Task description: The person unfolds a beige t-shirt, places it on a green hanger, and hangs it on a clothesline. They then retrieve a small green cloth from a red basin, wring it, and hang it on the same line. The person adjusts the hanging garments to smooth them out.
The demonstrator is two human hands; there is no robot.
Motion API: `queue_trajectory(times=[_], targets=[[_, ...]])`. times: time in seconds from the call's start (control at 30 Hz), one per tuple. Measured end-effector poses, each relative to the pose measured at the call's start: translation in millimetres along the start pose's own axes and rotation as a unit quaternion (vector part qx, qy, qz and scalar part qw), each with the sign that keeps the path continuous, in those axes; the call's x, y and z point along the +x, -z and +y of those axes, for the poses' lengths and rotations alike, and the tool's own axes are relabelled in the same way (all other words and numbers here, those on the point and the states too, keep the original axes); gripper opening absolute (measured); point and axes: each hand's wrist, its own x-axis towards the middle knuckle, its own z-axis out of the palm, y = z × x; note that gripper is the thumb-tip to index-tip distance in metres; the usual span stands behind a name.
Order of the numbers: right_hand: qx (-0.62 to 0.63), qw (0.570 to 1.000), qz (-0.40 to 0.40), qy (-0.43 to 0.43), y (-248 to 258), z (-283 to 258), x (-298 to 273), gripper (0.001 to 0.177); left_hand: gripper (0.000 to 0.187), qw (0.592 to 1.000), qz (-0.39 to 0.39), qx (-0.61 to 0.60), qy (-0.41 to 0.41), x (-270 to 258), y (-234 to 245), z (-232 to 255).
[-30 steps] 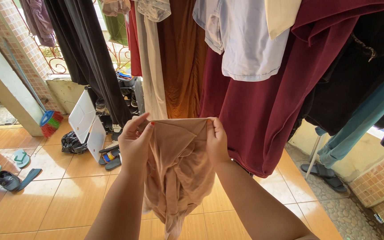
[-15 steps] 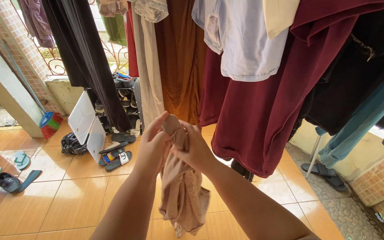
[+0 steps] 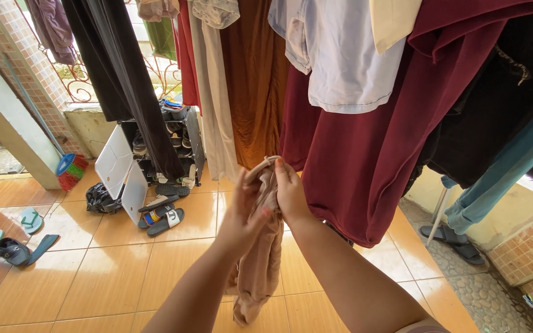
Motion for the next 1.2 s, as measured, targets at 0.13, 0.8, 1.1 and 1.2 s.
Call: queue_trajectory(times=[0.13, 0.8, 1.1, 1.2], targets=[[0.087, 0.996, 0.008, -0.024, -9.5, -28.7, -21.0, 0.048, 0.120, 0.993, -0.034, 0.107, 0.035, -3.5, -8.2, -13.1], [-0.001, 0.987, -0.161, 0.002, 17.1, 21.0, -10.2, 0.015, 0.024, 0.946, 0.298, -0.105, 0.071, 29.5, 57.5, -35.4], [0.118, 0.985, -0.118, -0.043, 25.1, 86.9, 43.0, 0.026, 0.027, 0.938, 0.309, -0.011, 0.158, 27.8, 65.4, -48.5], [0.056, 0.987, -0.151, 0.006, 18.2, 24.9, 8.5, 0.024, 0.032, 0.932, 0.340, -0.080, 0.096, 28.0, 87.0, -85.7]])
